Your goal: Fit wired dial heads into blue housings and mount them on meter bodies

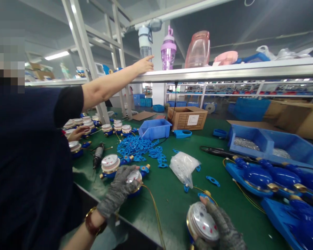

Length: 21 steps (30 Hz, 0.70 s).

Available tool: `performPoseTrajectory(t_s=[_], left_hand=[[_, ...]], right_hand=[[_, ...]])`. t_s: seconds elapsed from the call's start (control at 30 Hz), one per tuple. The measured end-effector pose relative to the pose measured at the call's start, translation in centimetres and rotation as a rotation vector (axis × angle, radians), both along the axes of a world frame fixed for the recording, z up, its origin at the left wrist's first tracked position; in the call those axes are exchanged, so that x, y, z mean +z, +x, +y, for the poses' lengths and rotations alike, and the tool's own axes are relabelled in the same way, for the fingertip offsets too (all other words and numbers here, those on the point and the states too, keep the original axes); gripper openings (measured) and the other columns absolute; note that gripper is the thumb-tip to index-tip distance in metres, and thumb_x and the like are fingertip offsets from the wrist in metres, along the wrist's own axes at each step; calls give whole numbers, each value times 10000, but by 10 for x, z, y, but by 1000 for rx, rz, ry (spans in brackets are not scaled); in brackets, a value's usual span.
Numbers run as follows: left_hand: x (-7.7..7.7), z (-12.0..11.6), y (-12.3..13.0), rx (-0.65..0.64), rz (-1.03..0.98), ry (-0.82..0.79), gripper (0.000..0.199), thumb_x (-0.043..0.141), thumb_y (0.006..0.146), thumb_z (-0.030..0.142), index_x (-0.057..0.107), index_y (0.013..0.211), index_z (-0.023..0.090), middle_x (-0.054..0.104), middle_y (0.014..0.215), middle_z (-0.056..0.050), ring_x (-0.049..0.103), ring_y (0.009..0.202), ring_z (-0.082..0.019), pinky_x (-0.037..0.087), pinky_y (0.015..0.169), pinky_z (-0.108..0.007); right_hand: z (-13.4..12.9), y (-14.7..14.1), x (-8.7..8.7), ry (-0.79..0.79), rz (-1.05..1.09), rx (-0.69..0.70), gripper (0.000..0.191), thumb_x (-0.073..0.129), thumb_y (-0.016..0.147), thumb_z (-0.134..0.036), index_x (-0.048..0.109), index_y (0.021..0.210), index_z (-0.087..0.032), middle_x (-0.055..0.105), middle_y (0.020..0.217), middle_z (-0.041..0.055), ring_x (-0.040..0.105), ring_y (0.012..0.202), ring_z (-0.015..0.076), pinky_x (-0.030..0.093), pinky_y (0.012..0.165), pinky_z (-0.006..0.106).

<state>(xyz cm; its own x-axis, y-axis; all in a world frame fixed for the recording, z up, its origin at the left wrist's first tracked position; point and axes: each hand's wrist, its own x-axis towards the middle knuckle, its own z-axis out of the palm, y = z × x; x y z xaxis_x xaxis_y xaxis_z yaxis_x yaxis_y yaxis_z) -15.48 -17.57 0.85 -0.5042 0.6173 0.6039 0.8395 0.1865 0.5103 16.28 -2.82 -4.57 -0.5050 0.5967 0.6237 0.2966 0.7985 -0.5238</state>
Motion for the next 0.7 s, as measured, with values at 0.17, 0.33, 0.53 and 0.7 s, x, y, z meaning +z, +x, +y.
performPoseTrajectory(t_s=[0.17, 0.33, 0.53, 0.7], left_hand=[[-23, 29, 68, -52, -41, 86, 397, 662, 773, 272, 674, 1153, 155, 623, 1144, -139, 624, 1079, -267, 558, 962, -458], [-30, 57, 125, -151, 80, 104, 452, 637, 799, 290, 637, 1213, 109, 644, 1159, -190, 614, 1111, -320, 559, 956, -509], [7, 40, 78, -166, 256, -1, 418, 486, 916, 371, 600, 1272, 183, 639, 1263, -104, 555, 1249, -217, 461, 1088, -357], [41, -3, -33, 350, 177, -133, 441, 541, 883, 370, 636, 1190, 67, 568, 1259, -214, 488, 1249, -408, 382, 1052, -622]], right_hand=[[-1, 2, 16, 158, -102, -21, 602, 623, 832, -386, 459, 1381, -199, 637, 1268, 132, 671, 1112, 281, 610, 887, 354], [-9, -11, 35, 318, -94, -67, 530, 602, 844, -371, 497, 1320, -165, 681, 1194, 161, 704, 1046, 297, 638, 828, 391], [-9, -9, 37, 333, -82, -136, 556, 613, 800, -345, 506, 1312, -155, 679, 1201, 177, 704, 1039, 312, 637, 828, 430], [-1, 0, 32, 304, -94, -179, 590, 638, 780, -319, 500, 1336, -177, 670, 1232, 153, 680, 1091, 311, 614, 889, 431]])
